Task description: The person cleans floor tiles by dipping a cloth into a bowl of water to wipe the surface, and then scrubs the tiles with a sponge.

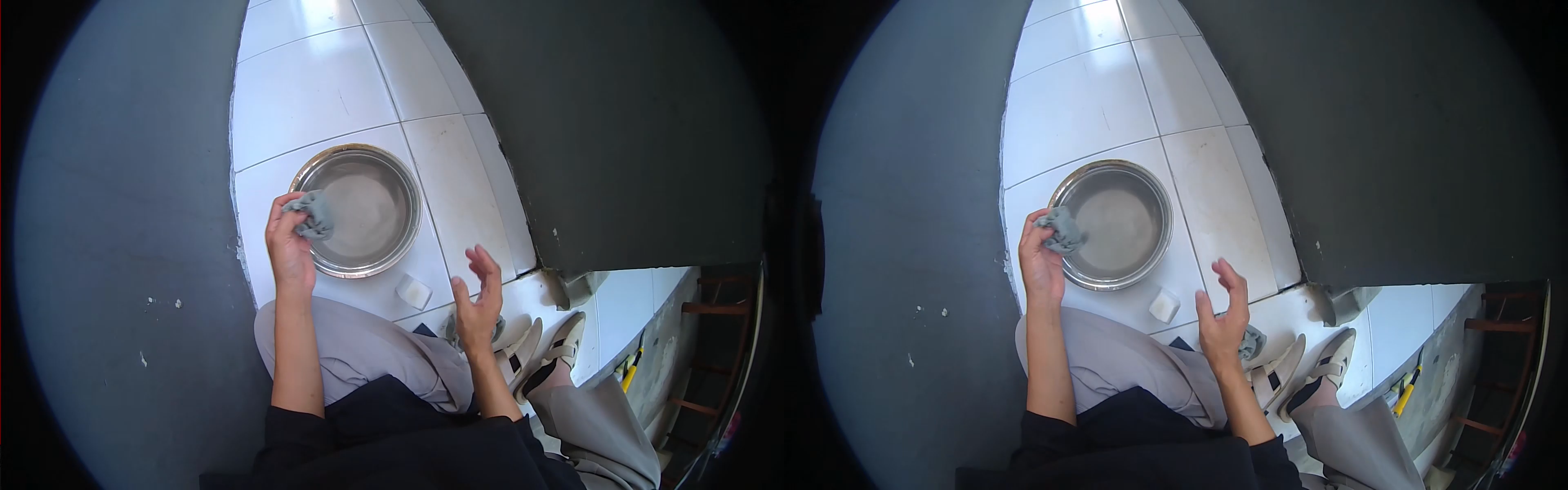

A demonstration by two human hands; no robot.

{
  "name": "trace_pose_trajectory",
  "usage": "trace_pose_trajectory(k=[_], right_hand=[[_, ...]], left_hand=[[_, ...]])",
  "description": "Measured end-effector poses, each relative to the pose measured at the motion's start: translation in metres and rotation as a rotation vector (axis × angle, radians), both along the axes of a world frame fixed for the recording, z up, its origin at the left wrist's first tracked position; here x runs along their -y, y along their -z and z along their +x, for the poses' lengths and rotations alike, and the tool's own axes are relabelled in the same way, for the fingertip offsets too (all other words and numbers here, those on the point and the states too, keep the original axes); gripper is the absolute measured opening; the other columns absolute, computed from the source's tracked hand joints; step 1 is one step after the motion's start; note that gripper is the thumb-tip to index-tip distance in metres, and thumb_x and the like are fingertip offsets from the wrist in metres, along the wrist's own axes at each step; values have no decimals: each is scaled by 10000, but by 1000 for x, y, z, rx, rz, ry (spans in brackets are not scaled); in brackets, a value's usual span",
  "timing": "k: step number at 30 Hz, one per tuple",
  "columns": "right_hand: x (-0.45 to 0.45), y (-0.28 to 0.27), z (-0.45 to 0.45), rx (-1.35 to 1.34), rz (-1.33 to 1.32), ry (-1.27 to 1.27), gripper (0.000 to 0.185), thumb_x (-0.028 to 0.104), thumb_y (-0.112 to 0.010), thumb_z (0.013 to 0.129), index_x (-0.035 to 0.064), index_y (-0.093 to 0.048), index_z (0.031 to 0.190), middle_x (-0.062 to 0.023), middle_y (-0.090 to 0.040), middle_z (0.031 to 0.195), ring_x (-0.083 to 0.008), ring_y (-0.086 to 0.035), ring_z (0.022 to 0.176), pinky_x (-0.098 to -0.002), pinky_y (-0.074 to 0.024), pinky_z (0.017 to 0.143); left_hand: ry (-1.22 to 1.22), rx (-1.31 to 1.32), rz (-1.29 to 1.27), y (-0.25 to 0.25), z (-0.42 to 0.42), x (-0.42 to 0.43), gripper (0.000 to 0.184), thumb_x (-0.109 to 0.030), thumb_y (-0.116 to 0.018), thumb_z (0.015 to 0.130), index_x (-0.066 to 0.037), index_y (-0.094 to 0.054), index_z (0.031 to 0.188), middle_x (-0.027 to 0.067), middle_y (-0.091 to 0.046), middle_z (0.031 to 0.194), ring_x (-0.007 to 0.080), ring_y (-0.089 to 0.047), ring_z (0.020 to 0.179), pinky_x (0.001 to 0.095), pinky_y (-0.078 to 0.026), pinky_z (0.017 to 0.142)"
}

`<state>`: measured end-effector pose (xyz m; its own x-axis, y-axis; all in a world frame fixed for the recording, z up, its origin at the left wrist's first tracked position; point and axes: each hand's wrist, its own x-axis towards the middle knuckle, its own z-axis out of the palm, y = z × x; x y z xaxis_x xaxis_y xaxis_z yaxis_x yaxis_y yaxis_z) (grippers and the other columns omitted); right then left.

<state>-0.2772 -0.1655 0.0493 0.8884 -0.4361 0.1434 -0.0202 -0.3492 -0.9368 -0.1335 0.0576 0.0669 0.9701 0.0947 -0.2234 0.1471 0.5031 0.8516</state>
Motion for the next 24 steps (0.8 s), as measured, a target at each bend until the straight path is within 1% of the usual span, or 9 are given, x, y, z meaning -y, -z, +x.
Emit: trace_pose_trajectory(k=[3, 5, 8, 11, 12, 16, 19, 20, 24], right_hand=[[-10, -57, 58, 152, -149, -186, 501, 122, -707, 812, 42, -552, 1281, -156, -560, 1255, -285, -524, 1182, -369, -399, 1012], [-24, -80, 93, 120, -39, -309, 536, 183, -724, 819, 67, -541, 1310, -143, -556, 1286, -254, -520, 1190, -367, -395, 1020], [-27, -59, 136, 44, 396, -463, 417, 167, -680, 861, 70, -589, 1257, -124, -588, 1257, -220, -549, 1158, -361, -425, 992], [-22, -46, 158, -178, 514, -470, 315, 130, -639, 890, 74, -633, 1200, -89, -619, 1233, -176, -583, 1106, -351, -466, 934], [-27, -42, 162, -233, 399, -389, 238, 85, -618, 884, 72, -671, 1115, -82, -665, 1082, -206, -640, 972, -353, -507, 836], [-35, -4, 173, -207, -293, -549, 170, 77, -631, 845, 65, -643, 1014, -126, -565, 856, -329, -591, 840, -400, -516, 757], [-51, 18, 176, -119, -602, -627, 196, 87, -659, 831, 94, -585, 1013, -108, -546, 890, -307, -584, 873, -415, -500, 746], [-54, 23, 177, -123, -658, -693, 232, 72, -659, 784, 72, -531, 978, -137, -542, 969, -322, -567, 974, -445, -524, 722], [-63, 51, 180, -124, -797, -774, 246, -6, -622, 764, 67, -549, 988, -170, -546, 963, -337, -589, 917, -452, -527, 716]], left_hand=[[195, 86, 120, -13, 4, 34, 302, -64, -544, 801, -52, -566, 1102, 34, -615, 945, 108, -577, 887, 273, -467, 796], [312, 90, 121, -26, 9, 60, 328, -90, -568, 809, -57, -567, 1135, 30, -621, 953, 103, -573, 896, 265, -461, 812], [410, 22, 55, -46, 27, 72, 315, -133, -570, 841, -64, -585, 1148, 36, -636, 963, 99, -578, 924, 254, -457, 816], [395, 9, 179, -44, 56, 47, 311, -173, -567, 868, -55, -592, 1155, 55, -648, 1014, 111, -583, 960, 262, -459, 829], [330, 28, 262, -35, 63, 38, 311, -187, -567, 877, -50, -591, 1156, 61, -651, 1027, 119, -584, 974, 271, -461, 834], [5, -26, 361, 18, 85, -3, 315, -230, -577, 902, -35, -593, 1149, 86, -654, 1056, 163, -582, 1009, 311, -451, 874], [-214, -88, 366, 27, 96, -16, 257, -226, -564, 910, -50, -611, 1091, 81, -655, 1010, 171, -587, 979, 323, -442, 885], [-243, -61, 339, 28, 100, -19, 245, -213, -560, 913, -46, -608, 1086, 90, -654, 1014, 176, -595, 966, 317, -442, 886], [-280, -25, 301, 30, 110, -20, 254, -222, -567, 913, -42, -604, 1088, 87, -655, 1019, 175, -600, 967, 313, -440, 889]])
